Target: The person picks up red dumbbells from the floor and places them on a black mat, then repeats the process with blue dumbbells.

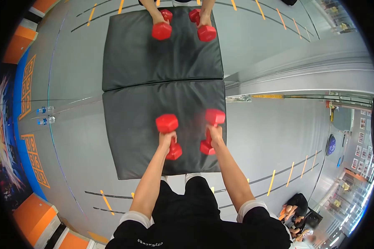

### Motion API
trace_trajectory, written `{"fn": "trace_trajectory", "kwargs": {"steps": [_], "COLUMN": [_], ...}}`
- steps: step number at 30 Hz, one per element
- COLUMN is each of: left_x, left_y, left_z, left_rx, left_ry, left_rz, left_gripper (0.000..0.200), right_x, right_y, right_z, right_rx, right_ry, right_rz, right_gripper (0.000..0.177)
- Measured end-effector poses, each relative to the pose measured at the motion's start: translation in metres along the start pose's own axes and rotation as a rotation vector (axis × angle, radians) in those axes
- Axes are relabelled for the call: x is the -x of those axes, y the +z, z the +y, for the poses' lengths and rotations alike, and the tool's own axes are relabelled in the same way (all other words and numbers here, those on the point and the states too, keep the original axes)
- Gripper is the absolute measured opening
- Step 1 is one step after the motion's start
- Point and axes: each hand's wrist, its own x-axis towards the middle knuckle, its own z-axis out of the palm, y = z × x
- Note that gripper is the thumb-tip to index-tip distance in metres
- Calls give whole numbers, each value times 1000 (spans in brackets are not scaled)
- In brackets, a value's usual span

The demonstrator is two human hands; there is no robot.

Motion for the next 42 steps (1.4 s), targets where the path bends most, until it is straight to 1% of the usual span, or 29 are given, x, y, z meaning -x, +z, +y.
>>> {"fn": "trace_trajectory", "kwargs": {"steps": [1,3,5,8,9,10,11,12,14,15,18,19,22,23,25,27,28,30,31,33,35,37,39,42], "left_x": [-20,-63,-96,-147,-161,-176,-185,-185,-178,-177,-166,-160,-145,-139,-101,-63,-44,13,46,110,173,229,274,336], "left_y": [18,44,64,82,86,85,88,98,109,107,108,108,94,82,64,33,10,-24,-32,-44,-55,-62,-64,-57], "left_z": [4,6,7,-14,-21,-27,-25,-25,-27,-25,-23,-22,-29,-31,-22,-18,-21,-8,-2,13,26,46,66,81], "left_rx": [-40,-72,-98,-123,-124,-127,-193,-248,-315,-353,-339,-453,-802,-764,-778,-752,-722,-438,-376,-271,-189,-191,-166,-114], "left_ry": [-9,-112,-186,-248,-289,-332,-332,-336,-266,-310,-258,-213,156,129,143,182,208,-3,-8,16,60,108,142,185], "left_rz": [6,5,-15,-23,-9,7,74,128,268,269,304,355,451,397,393,357,317,166,144,82,2,-12,-26,-153], "left_gripper": [6,4,7,8,9,11,12,13,15,22,26,33,37,42,40,37,35,32,31,31,32,33,33,33], "right_x": [-14,-42,-75,-136,-157,-165,-174,-178,-171,-169,-169,-168,-146,-136,-119,-99,-74,-22,3,55,107,159,215,299], "right_y": [6,18,28,31,32,34,35,31,24,24,16,13,9,7,-6,-25,-40,-75,-93,-139,-189,-238,-272,-304], "right_z": [-9,-24,-34,-25,-7,-8,-21,-21,-17,-17,-14,-12,-18,-21,-5,24,27,42,55,79,105,133,145,143], "right_rx": [1,-15,0,87,152,92,26,55,105,169,540,617,702,686,645,592,530,459,447,436,191,212,380,135], "right_ry": [4,5,27,58,89,198,278,256,209,152,-205,-230,-287,-342,-451,-564,-551,-566,-593,-553,-388,-310,-256,-202], "right_rz": [8,-4,-55,-142,-175,-214,-240,-218,-170,-94,129,179,155,139,104,226,204,202,224,208,105,118,174,150], "right_gripper": [5,7,7,10,11,13,16,17,21,32,37,45,48,52,58,57,55,52,51,51,50,44,36,32]}}
